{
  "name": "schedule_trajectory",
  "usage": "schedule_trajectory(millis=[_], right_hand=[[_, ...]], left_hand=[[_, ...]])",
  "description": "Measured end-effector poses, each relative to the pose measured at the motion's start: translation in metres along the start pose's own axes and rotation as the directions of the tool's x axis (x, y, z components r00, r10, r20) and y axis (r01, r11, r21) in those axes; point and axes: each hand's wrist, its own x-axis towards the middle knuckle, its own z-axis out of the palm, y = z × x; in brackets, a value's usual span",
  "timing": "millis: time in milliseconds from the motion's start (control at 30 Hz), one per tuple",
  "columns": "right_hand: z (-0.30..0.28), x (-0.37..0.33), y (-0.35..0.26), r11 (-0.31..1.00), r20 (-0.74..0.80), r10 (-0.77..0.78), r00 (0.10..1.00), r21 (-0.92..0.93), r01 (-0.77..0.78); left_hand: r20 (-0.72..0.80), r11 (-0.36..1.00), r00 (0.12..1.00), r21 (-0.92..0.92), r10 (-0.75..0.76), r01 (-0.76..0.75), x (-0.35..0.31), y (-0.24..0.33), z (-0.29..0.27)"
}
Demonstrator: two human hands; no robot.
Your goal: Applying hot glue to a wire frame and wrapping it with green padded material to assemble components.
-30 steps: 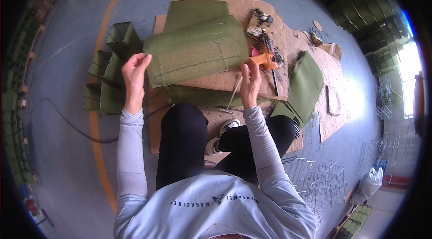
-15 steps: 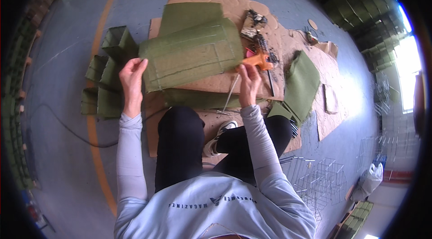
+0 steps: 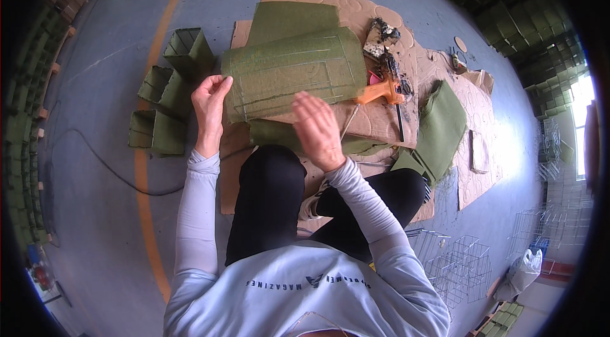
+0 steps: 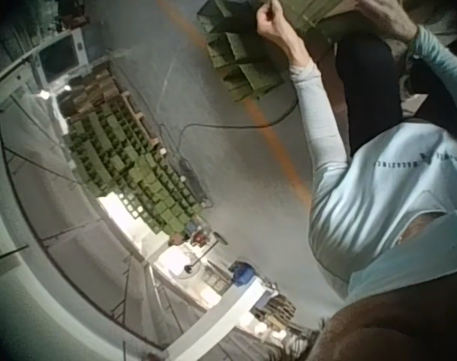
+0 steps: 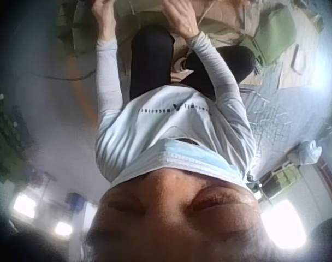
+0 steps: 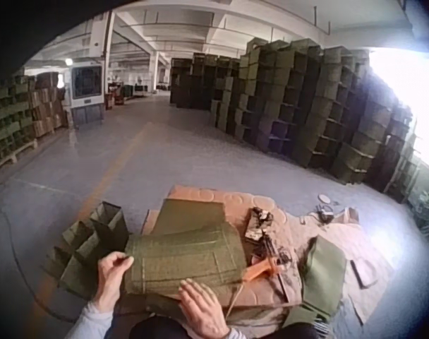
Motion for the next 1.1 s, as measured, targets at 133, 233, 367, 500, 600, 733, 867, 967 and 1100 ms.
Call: schedule_trajectory(millis=[133, 233, 367, 500, 600, 733, 867, 967, 1100], right_hand=[[0.011, 0.009, -0.011, 0.992, 0.162, -0.104, 0.981, -0.058, 0.115], [0.014, 0.021, -0.016, 0.993, 0.22, -0.109, 0.969, -0.026, 0.118], [0.022, 0.034, -0.014, 0.966, 0.35, -0.216, 0.911, -0.059, 0.251], [0.033, 0.04, -0.013, 0.935, 0.388, -0.302, 0.871, -0.058, 0.35], [0.036, 0.04, -0.012, 0.93, 0.382, -0.319, 0.867, -0.049, 0.364], [0.039, 0.038, -0.01, 0.929, 0.396, -0.299, 0.868, -0.09, 0.36], [0.044, 0.036, -0.008, 0.934, 0.347, -0.304, 0.887, -0.072, 0.349], [0.043, 0.038, -0.007, 0.944, 0.331, -0.29, 0.898, -0.056, 0.326], [0.037, 0.036, -0.008, 0.935, 0.346, -0.283, 0.894, -0.109, 0.338]], left_hand=[[0.004, 1.0, 1.0, 0.022, 0.013, -0.013, 0.0, 0.0, 0.001], [0.0, 1.0, 1.0, 0.025, 0.009, -0.009, 0.0, -0.002, -0.002], [0.009, 0.999, 0.999, 0.043, -0.032, 0.032, -0.004, 0.004, 0.001], [0.005, 0.999, 0.999, 0.039, -0.033, 0.033, -0.006, 0.004, 0.001], [0.016, 0.999, 0.999, 0.026, -0.036, 0.035, -0.005, 0.002, 0.001], [-0.102, 0.946, 0.958, 0.215, 0.269, -0.242, -0.011, 0.008, 0.006], [0.223, 0.586, 0.789, 0.561, 0.572, -0.584, -0.044, 0.036, 0.012], [0.554, 0.431, 0.736, 0.596, 0.39, -0.677, -0.053, 0.023, 0.015], [0.607, 0.364, 0.737, 0.641, 0.297, -0.675, -0.051, 0.017, 0.015]])
